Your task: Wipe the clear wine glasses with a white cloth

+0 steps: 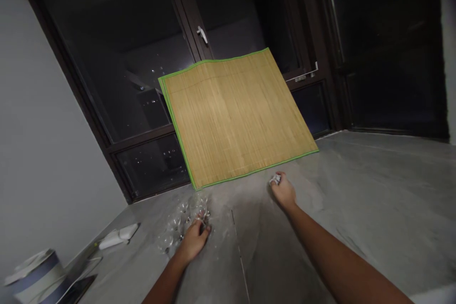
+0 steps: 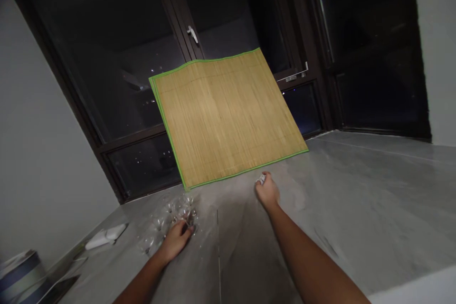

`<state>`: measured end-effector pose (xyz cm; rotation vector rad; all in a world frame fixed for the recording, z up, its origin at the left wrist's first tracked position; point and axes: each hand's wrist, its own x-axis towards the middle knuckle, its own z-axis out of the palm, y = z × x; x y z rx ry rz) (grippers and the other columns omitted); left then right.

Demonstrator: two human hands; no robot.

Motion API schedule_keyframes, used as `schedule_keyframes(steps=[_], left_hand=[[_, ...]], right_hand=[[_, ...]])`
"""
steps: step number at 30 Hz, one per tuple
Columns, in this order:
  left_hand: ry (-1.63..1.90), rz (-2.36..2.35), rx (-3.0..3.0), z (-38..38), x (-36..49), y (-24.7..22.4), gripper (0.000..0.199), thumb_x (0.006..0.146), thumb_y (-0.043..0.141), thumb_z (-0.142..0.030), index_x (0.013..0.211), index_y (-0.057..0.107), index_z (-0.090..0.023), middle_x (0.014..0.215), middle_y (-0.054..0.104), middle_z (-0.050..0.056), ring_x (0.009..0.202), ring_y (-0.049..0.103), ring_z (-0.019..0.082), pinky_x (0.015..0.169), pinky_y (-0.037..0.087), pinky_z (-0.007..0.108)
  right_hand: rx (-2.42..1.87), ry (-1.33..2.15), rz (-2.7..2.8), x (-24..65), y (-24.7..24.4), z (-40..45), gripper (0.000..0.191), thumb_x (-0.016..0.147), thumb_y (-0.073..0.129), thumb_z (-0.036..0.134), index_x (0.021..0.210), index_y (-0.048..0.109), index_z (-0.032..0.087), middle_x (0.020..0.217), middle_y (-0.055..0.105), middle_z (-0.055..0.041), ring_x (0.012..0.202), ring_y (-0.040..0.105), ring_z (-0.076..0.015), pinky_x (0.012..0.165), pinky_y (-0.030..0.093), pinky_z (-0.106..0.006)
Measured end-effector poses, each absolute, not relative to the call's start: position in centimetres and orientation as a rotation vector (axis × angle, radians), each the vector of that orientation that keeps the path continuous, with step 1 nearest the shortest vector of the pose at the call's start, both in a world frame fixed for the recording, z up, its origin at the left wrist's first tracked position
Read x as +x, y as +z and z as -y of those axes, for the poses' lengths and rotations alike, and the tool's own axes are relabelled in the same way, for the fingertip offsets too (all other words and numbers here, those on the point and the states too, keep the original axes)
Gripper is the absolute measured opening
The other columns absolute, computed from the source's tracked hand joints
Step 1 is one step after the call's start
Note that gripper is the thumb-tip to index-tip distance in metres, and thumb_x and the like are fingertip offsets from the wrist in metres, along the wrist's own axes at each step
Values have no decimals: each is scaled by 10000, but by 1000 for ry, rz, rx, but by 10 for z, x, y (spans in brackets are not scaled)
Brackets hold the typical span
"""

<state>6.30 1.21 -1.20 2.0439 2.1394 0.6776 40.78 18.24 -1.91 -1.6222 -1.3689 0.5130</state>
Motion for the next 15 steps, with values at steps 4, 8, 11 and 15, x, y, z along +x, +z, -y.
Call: schedule_keyframes(steps=[4, 8, 11, 15], left_hand=[[752, -2289, 1924, 16, 85, -11, 619, 830, 482, -387, 1386, 511, -116, 1484, 488, 136, 1403, 401, 292, 1181, 292, 446], [867, -2357, 2078, 95, 96, -18, 457, 879, 458, -380, 1276, 610, -213, 1311, 645, 104, 1222, 585, 268, 1076, 444, 431], [588, -2275, 2484, 164, 69, -6, 265, 897, 450, -344, 889, 706, -274, 868, 735, 72, 838, 691, 224, 790, 554, 344], [276, -2846, 2138, 225, -18, 40, 331, 901, 397, -398, 810, 675, -242, 771, 716, 64, 720, 684, 227, 669, 520, 327]], right_hand=[[-1616, 512, 1388, 409, -19, -180, 481, 907, 438, 347, 1355, 482, 178, 1066, 689, -117, 965, 656, -250, 786, 444, -304], [-1630, 525, 1368, 410, -23, -181, 515, 897, 444, 394, 1365, 472, 183, 1047, 692, -127, 954, 655, -277, 764, 448, -326], [-1623, 512, 1382, 411, -27, -185, 532, 878, 468, 410, 1359, 482, 185, 1050, 691, -134, 950, 652, -293, 753, 448, -342], [-1614, 521, 1373, 411, -32, -190, 545, 863, 495, 420, 1353, 499, 181, 1047, 687, -142, 947, 649, -301, 727, 440, -344]])
